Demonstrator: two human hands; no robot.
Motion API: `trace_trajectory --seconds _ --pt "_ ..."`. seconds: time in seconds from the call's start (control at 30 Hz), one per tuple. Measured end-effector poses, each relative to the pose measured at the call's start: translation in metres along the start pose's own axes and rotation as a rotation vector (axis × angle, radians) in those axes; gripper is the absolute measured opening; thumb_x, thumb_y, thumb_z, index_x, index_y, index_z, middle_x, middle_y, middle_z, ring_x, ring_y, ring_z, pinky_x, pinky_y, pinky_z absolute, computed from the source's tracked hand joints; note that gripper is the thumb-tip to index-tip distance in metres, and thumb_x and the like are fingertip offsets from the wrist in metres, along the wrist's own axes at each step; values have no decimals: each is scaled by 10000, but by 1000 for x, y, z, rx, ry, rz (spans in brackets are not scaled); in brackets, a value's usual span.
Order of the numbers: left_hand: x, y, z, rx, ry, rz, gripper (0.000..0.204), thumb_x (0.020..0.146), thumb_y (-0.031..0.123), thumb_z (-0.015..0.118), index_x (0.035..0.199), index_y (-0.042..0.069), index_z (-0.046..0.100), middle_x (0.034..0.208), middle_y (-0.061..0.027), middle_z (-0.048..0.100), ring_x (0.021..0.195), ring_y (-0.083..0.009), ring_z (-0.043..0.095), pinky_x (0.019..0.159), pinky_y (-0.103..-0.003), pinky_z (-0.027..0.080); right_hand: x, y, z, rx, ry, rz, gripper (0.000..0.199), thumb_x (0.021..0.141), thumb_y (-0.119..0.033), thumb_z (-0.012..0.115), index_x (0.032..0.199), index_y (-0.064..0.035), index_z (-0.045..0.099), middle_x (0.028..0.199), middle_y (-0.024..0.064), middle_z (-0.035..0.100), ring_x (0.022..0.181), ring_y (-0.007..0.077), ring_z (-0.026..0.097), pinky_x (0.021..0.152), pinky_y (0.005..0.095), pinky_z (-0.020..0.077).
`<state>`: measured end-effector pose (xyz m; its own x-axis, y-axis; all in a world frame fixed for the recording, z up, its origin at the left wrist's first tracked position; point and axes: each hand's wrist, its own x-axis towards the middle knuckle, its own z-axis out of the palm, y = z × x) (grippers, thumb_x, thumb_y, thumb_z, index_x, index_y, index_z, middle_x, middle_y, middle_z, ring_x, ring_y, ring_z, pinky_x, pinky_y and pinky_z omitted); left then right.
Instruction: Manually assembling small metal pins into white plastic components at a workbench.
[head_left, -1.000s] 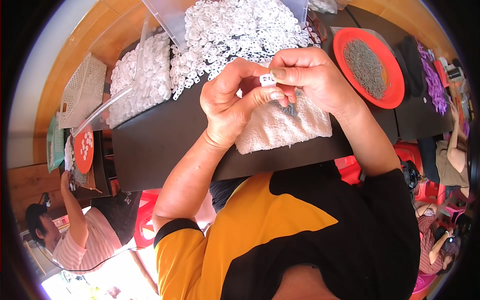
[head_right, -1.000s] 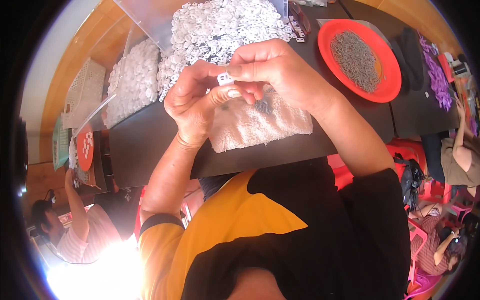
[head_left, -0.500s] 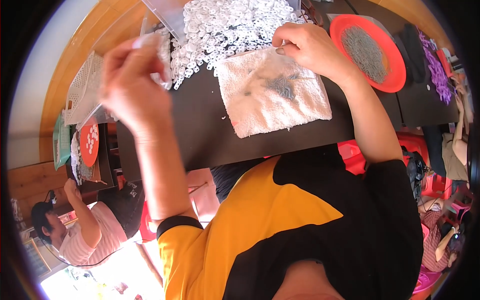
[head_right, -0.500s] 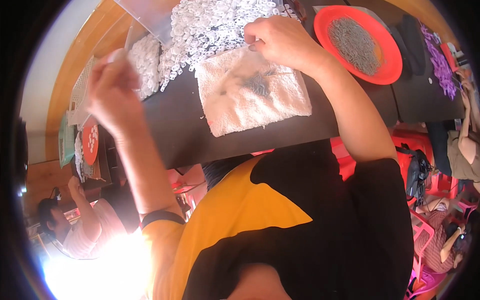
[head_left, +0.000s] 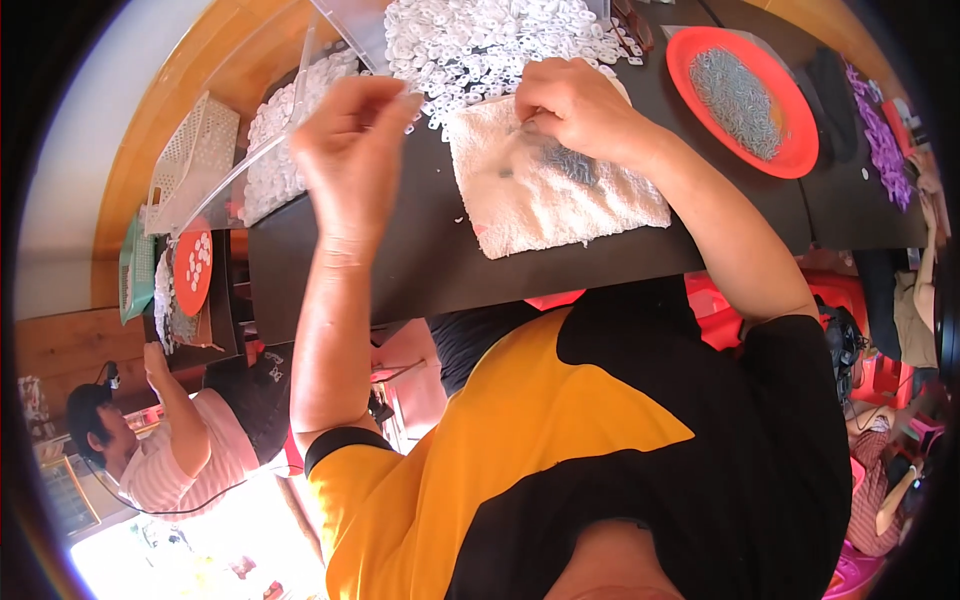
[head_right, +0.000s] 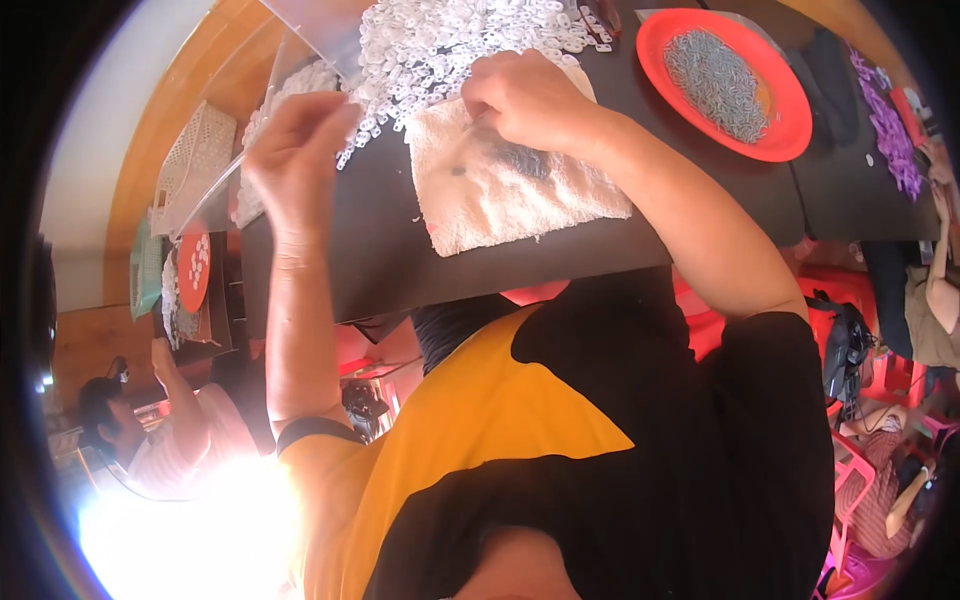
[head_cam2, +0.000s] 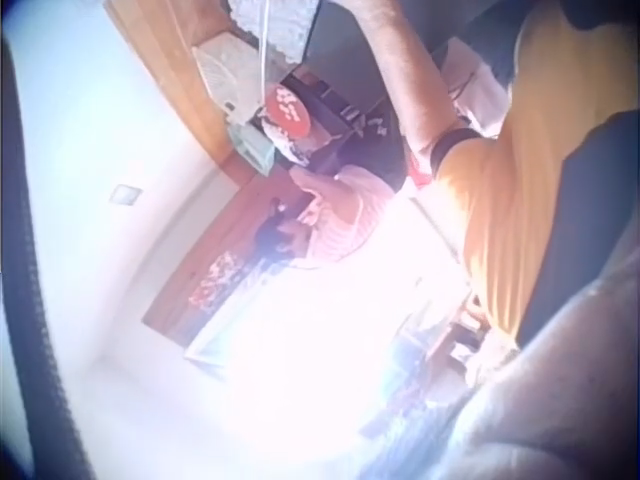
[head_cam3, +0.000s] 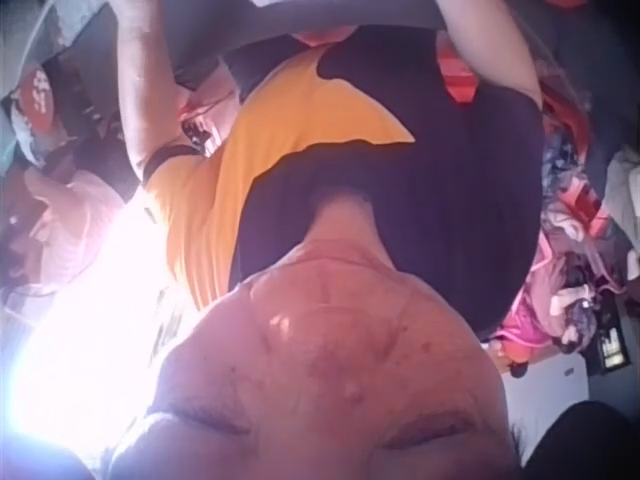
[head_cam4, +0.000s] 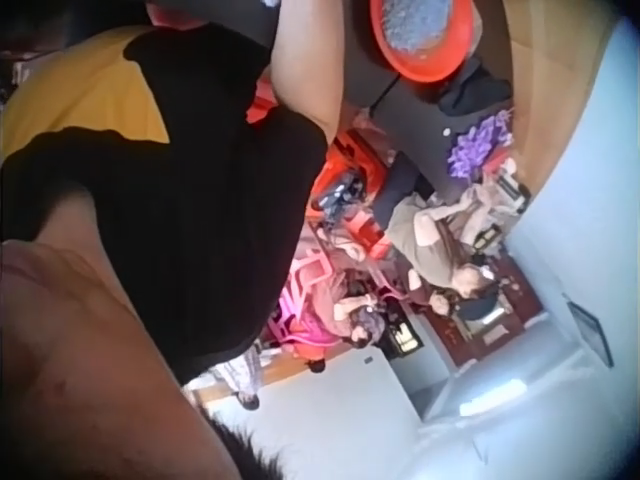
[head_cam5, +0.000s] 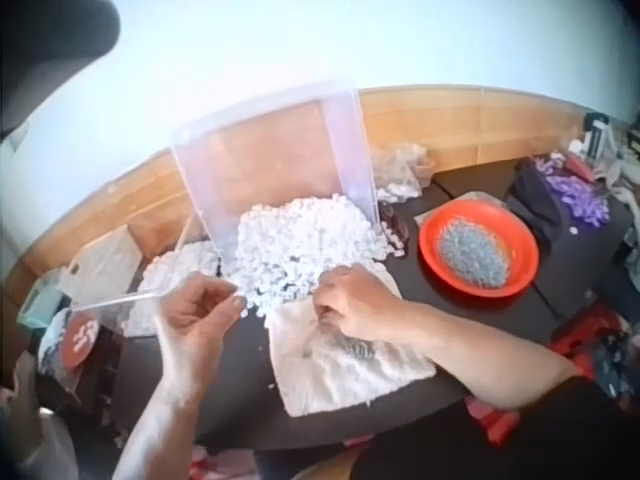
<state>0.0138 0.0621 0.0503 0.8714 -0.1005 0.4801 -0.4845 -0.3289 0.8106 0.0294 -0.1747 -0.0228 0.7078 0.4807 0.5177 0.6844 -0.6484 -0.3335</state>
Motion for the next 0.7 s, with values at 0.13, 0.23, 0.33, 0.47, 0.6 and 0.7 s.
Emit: trace_trajectory --seconds 0.13,0.23,0.33,0.47,0.6,0.7 --pt "-8 -8 23 35 -201 74 86 781 21 718 836 -17 664 704 -17 618 631 -63 532 587 -222 452 3 -6 4 46 84 13 58 718 -54 643 755 -64 598 767 44 571 807 263 589 703 393 457" --pt "-8 -24 33 30 -382 -111 100 768 45 712 831 -17 664 709 -42 634 622 -87 547 588 -251 470 0 -5 7 -29 91 -43 55 726 -47 633 750 -54 584 780 52 573 800 266 589 687 384 461" --pt "-17 -32 31 139 -475 -80 106 790 56 726 863 0 672 777 -4 659 722 -61 584 659 -224 477 0 -7 -7 -18 113 -20 53 736 -35 622 759 -44 575 793 67 573 799 274 592 683 379 465" --pt "-30 -34 29 286 -580 122 116 733 47 702 841 28 662 783 -93 602 675 -247 621 622 -342 488 -1 -6 -20 80 85 29 62 752 -37 621 807 -38 593 799 82 571 787 289 594 687 386 474" --pt "-35 -37 29 328 -539 180 103 731 43 696 825 42 653 817 -102 578 719 -298 615 643 -365 488 -4 -12 -13 3 -69 -3 53 768 -114 622 814 -96 643 855 55 619 862 277 616 734 419 476" --pt "-37 -40 32 269 -472 128 83 755 44 683 827 24 648 792 -96 588 682 -246 614 636 -336 486 -8 -13 -9 -105 -53 -33 56 765 -89 616 804 -94 656 856 59 627 856 269 626 738 411 476"
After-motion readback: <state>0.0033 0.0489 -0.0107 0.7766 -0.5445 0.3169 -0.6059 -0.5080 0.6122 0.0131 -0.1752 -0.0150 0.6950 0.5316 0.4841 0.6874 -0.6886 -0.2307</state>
